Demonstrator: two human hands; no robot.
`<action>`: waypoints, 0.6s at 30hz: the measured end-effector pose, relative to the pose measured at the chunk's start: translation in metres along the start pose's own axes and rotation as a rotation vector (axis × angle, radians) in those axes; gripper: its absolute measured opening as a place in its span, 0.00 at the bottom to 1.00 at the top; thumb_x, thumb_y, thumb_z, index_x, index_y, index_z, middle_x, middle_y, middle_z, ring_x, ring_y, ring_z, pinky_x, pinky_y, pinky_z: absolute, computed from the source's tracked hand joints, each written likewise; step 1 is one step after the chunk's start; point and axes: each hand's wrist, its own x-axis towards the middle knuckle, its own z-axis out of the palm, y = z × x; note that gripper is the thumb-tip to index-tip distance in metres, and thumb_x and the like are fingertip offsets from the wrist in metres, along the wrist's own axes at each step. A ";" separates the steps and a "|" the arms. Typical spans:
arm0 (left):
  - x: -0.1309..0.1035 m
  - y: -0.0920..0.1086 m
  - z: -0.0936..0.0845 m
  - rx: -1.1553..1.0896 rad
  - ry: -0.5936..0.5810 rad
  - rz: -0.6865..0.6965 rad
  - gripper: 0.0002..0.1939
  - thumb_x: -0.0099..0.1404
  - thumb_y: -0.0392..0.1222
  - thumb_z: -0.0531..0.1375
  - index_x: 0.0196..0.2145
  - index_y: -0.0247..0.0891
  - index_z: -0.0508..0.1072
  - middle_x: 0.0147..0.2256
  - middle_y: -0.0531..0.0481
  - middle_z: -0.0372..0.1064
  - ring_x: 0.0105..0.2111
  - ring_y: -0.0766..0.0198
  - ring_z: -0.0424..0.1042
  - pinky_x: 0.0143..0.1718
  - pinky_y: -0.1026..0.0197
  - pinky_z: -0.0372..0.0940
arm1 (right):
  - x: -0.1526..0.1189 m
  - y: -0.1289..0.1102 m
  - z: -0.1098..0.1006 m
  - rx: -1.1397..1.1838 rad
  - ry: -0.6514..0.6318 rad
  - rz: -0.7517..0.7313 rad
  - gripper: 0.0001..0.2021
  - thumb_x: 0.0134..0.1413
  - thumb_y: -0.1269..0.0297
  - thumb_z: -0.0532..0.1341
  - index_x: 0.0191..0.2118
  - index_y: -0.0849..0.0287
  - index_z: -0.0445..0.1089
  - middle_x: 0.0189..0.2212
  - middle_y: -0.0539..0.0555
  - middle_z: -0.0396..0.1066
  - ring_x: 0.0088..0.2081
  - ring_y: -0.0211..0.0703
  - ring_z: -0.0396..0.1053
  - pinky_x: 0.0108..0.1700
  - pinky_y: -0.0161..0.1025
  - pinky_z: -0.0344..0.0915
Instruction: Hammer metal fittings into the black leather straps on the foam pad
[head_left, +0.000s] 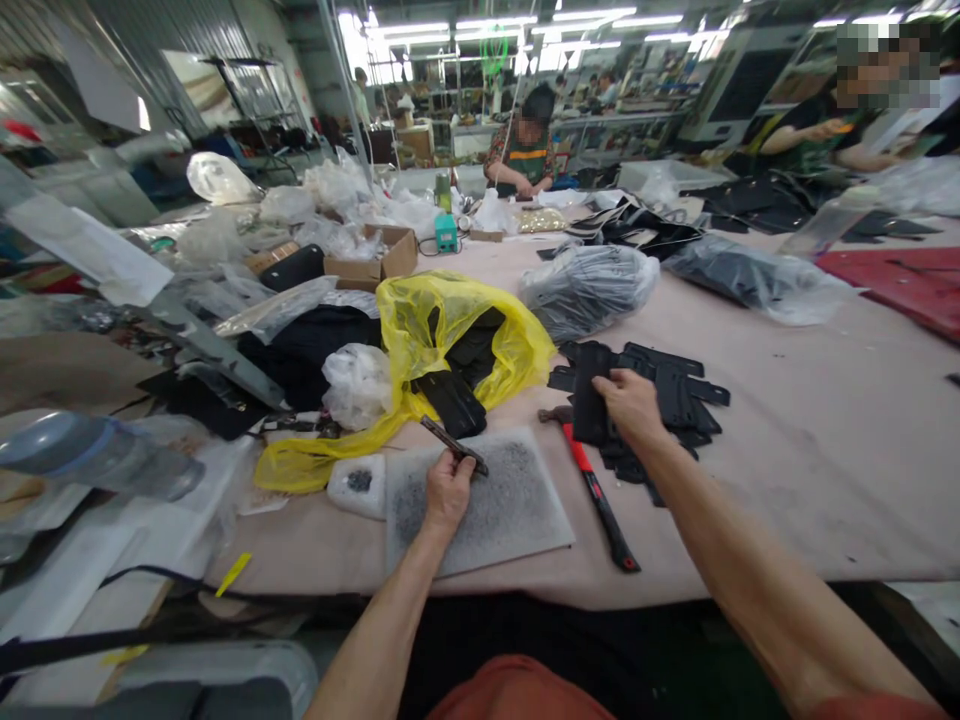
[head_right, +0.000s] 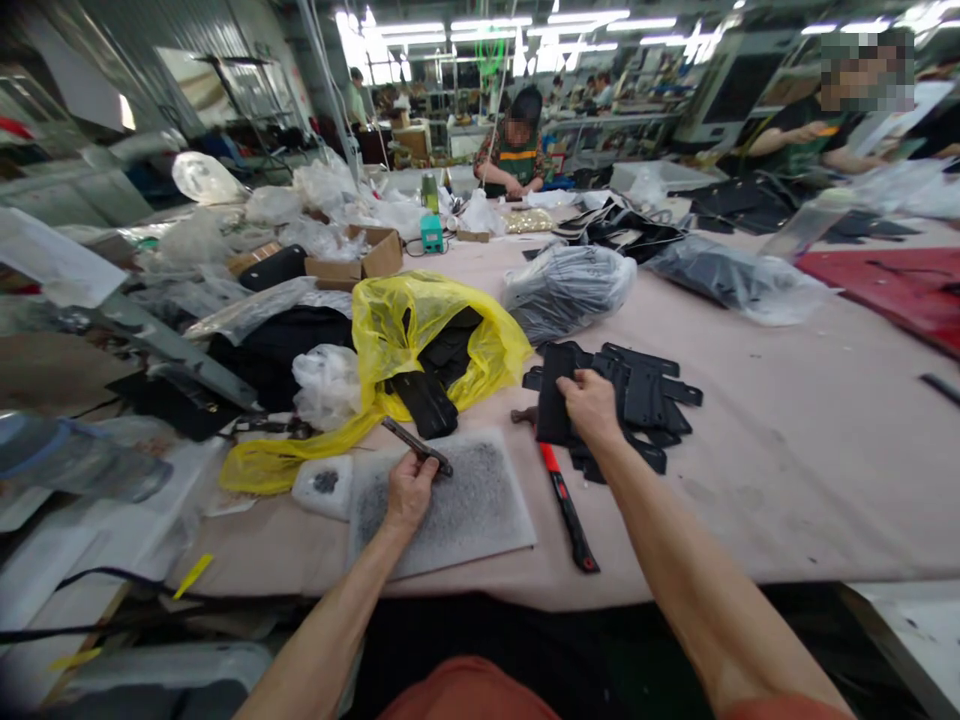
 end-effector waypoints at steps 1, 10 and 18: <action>0.001 0.000 0.001 -0.055 -0.006 -0.013 0.08 0.59 0.42 0.61 0.34 0.35 0.73 0.27 0.51 0.73 0.28 0.65 0.71 0.32 0.65 0.64 | 0.009 0.002 -0.012 -0.049 0.110 0.008 0.19 0.50 0.58 0.59 0.45 0.65 0.70 0.38 0.60 0.74 0.41 0.50 0.70 0.45 0.44 0.63; 0.003 0.013 -0.012 -0.357 0.048 -0.136 0.14 0.55 0.46 0.66 0.35 0.35 0.70 0.29 0.49 0.75 0.29 0.63 0.75 0.33 0.62 0.69 | -0.072 -0.001 0.043 -0.083 -0.232 -0.146 0.12 0.53 0.62 0.58 0.40 0.60 0.74 0.39 0.58 0.76 0.42 0.46 0.72 0.48 0.41 0.65; -0.037 0.049 -0.048 -0.611 0.014 -0.297 0.16 0.55 0.47 0.68 0.34 0.35 0.69 0.28 0.48 0.76 0.29 0.60 0.76 0.31 0.62 0.68 | -0.138 -0.059 0.100 0.098 -0.534 -0.283 0.13 0.56 0.62 0.55 0.42 0.58 0.73 0.39 0.55 0.77 0.42 0.44 0.73 0.45 0.38 0.65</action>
